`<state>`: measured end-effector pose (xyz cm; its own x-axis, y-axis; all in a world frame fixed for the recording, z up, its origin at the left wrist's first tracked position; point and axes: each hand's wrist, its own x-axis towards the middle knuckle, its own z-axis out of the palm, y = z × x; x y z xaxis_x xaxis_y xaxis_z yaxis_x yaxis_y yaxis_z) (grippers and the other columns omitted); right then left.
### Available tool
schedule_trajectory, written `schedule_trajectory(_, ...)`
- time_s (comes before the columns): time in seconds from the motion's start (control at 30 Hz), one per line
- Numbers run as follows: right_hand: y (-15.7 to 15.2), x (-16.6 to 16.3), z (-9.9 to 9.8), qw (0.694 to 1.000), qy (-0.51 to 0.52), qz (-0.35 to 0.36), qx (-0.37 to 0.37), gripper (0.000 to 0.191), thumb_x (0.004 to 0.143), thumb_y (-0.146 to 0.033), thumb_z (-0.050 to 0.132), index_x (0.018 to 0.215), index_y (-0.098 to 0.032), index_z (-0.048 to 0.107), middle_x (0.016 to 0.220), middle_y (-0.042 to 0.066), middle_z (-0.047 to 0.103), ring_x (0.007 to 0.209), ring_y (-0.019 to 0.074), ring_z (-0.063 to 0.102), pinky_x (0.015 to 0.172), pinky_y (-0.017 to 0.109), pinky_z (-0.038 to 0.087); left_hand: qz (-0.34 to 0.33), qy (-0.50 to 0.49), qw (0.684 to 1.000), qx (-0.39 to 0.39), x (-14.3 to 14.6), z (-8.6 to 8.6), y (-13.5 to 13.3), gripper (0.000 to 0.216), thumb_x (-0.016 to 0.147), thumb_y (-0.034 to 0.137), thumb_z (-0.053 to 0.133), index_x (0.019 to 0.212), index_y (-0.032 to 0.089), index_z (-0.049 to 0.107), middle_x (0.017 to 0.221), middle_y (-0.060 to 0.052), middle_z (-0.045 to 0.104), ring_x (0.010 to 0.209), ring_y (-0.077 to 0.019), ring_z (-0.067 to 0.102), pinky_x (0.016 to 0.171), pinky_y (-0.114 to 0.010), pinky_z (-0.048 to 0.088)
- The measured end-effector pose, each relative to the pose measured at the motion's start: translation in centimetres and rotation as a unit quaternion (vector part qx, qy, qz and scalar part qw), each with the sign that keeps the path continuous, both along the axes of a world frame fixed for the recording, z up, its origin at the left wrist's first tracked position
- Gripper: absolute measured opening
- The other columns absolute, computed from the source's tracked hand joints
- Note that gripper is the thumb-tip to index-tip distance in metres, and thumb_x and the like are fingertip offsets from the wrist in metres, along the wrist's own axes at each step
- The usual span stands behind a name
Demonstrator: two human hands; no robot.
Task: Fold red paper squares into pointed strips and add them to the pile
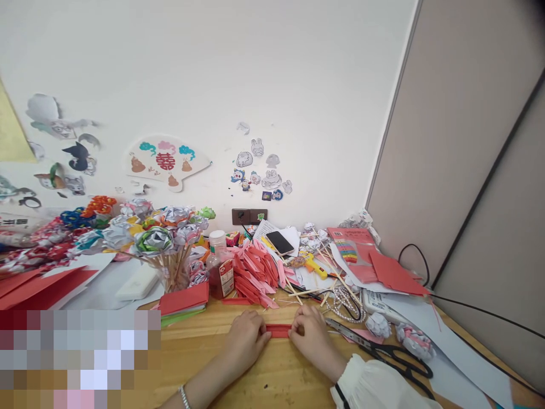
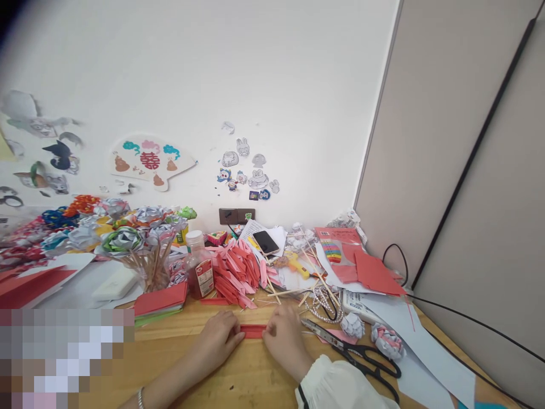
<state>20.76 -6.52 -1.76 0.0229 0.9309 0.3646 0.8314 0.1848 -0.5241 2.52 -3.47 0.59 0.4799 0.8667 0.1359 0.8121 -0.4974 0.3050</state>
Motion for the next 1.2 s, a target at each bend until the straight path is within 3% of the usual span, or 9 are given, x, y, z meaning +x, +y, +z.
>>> schedule_trajectory(0.2,0.0,0.1,0.0,1.0,0.001,-0.003,-0.003,0.019,0.067,-0.005,0.058,0.055,-0.019,0.057,0.076,0.002,0.058,0.08,0.02,0.05,0.072,0.03,0.035,-0.021,-0.014,1.0,0.005,-0.6,-0.3,0.6,0.012,0.081,0.023,0.052,0.075,0.018,0.061,0.082,-0.004,0.063,0.083,-0.0208,0.053,0.072,-0.028,0.036)
schedule_trajectory(0.47,-0.1,-0.2,0.2,1.0,0.003,-0.016,-0.001,0.019,0.065,-0.005,0.059,0.053,-0.019,0.055,0.074,0.002,0.057,0.08,0.0206,0.05,0.073,0.031,0.036,0.007,-0.033,0.999,0.003,-0.4,-1.0,0.8,0.009,0.075,0.019,0.053,0.071,0.019,0.062,0.076,-0.002,0.062,0.079,-0.0193,0.052,0.069,-0.027,0.034)
schedule_trajectory(0.77,-0.2,-0.2,0.1,1.0,-0.027,-0.013,0.008,0.015,0.068,-0.007,0.061,0.061,-0.02,0.057,0.077,0.003,0.056,0.082,0.0216,0.049,0.076,0.034,0.036,0.049,-0.015,0.999,0.007,0.4,-0.6,0.4,0.013,0.073,0.016,0.052,0.067,0.018,0.063,0.074,-0.003,0.062,0.079,-0.0201,0.054,0.067,-0.028,0.033)
schedule_trajectory(0.97,-1.0,-0.9,1.3,0.986,-0.063,0.152,0.041,0.02,0.082,-0.014,0.058,0.093,-0.029,0.066,0.104,0.003,0.057,0.1,0.0214,0.048,0.085,0.034,0.039,0.051,-0.028,0.998,0.015,0.4,-0.9,0.4,0.013,0.072,0.015,0.052,0.068,0.018,0.064,0.074,-0.003,0.063,0.078,-0.0203,0.054,0.066,-0.028,0.032)
schedule_trajectory(1.07,-1.3,-0.6,2.0,0.979,-0.083,0.182,0.028,0.016,0.085,-0.024,0.058,0.095,-0.031,0.068,0.111,0.003,0.057,0.105,0.0225,0.046,0.089,0.037,0.038,0.048,-0.032,0.998,0.009,0.3,-0.7,0.4,0.013,0.071,0.014,0.052,0.067,0.018,0.064,0.073,-0.003,0.063,0.076,-0.02,0.054,0.065,-0.027,0.032)
schedule_trajectory(1.2,-1.6,1.3,2.2,0.973,-0.121,0.194,0.04,0.026,0.084,-0.015,0.054,0.094,-0.032,0.07,0.115,0.003,0.056,0.107,0.023,0.044,0.091,0.04,0.035,0.046,-0.034,0.998,0.0,0.2,-0.3,0.3,0.012,0.071,0.015,0.053,0.066,0.018,0.064,0.072,-0.003,0.063,0.075,-0.0192,0.054,0.065,-0.027,0.033)
